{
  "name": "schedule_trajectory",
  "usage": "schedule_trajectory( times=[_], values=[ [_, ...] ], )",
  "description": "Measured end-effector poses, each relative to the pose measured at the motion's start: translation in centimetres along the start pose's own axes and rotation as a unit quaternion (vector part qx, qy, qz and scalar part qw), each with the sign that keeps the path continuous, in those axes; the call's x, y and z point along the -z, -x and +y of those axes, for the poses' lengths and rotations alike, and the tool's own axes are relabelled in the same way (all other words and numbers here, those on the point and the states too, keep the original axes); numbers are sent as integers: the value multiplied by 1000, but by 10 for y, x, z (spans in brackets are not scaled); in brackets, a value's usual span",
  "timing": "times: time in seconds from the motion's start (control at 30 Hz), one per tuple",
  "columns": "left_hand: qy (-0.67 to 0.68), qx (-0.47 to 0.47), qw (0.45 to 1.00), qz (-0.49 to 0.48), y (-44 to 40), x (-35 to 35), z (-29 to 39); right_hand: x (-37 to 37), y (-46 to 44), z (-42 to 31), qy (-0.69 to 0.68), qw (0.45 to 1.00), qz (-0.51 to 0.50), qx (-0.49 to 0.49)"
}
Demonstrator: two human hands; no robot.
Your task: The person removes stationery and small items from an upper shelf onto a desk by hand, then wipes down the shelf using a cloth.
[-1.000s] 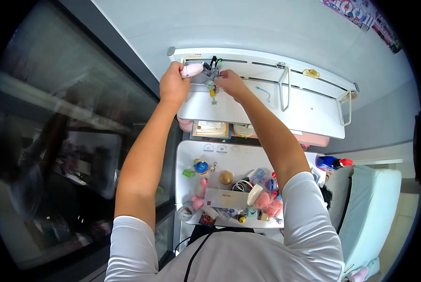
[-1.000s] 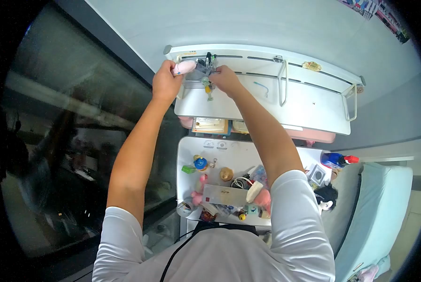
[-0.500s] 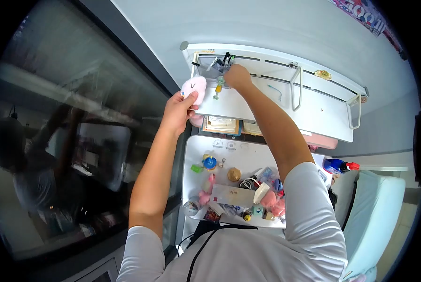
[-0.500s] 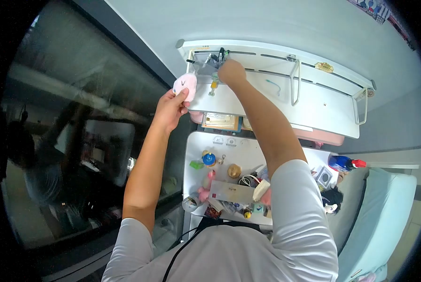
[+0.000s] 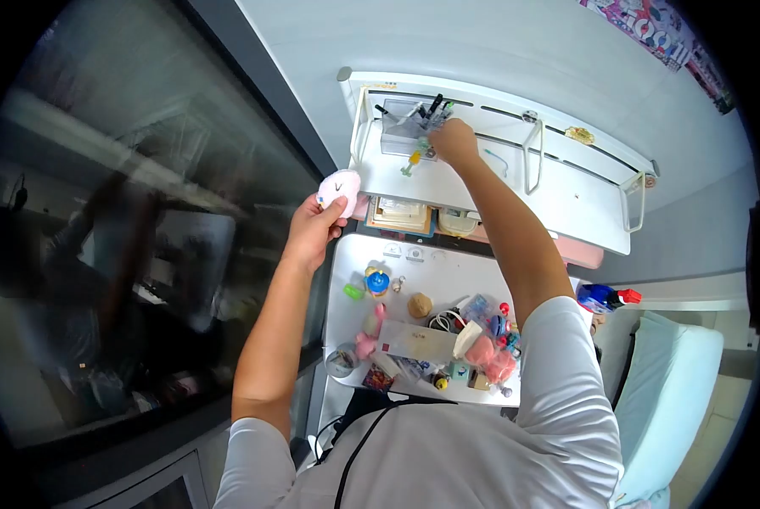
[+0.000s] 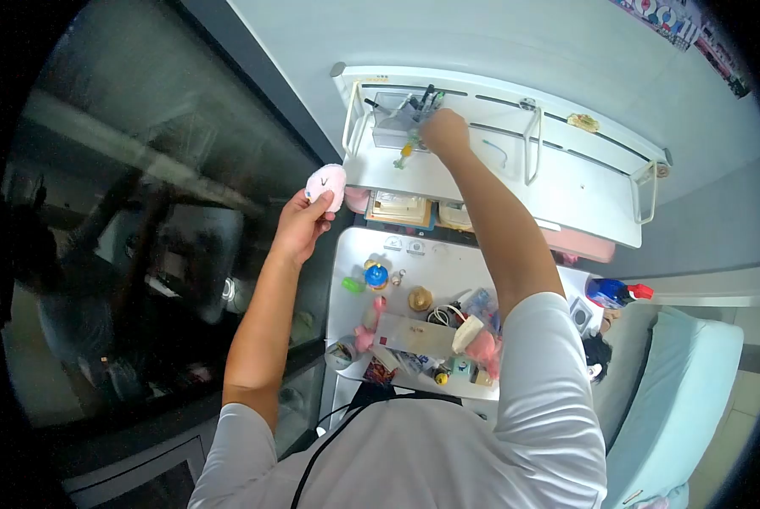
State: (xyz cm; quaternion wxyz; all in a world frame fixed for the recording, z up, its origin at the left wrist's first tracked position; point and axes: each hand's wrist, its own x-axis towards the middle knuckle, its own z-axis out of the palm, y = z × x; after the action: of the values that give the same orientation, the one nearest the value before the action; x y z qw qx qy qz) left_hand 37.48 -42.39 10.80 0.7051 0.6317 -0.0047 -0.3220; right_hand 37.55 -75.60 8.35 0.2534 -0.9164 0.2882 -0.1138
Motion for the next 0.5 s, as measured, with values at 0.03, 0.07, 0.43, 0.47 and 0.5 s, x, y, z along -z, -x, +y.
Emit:
schedule_trajectory(
  times=[0.03, 0.07, 0.43, 0.47, 0.5],
  values=[
    [0, 1, 1000, -1, 3, 2, -4, 1, 4, 6, 0, 1000, 16, 1],
    [-1, 3, 1000, -2, 6, 3, -6, 3, 6, 12, -1, 999, 33, 3],
    [-33, 43, 998, -37, 89, -10, -62, 77, 84, 73, -55, 996, -51, -43],
    [-43, 52, 997, -41, 101, -10, -70, 86, 101, 77, -61, 996, -52, -48],
    [-49, 61, 996, -45, 112, -13, -76, 95, 115, 82, -67, 995, -49, -51]
  ],
)
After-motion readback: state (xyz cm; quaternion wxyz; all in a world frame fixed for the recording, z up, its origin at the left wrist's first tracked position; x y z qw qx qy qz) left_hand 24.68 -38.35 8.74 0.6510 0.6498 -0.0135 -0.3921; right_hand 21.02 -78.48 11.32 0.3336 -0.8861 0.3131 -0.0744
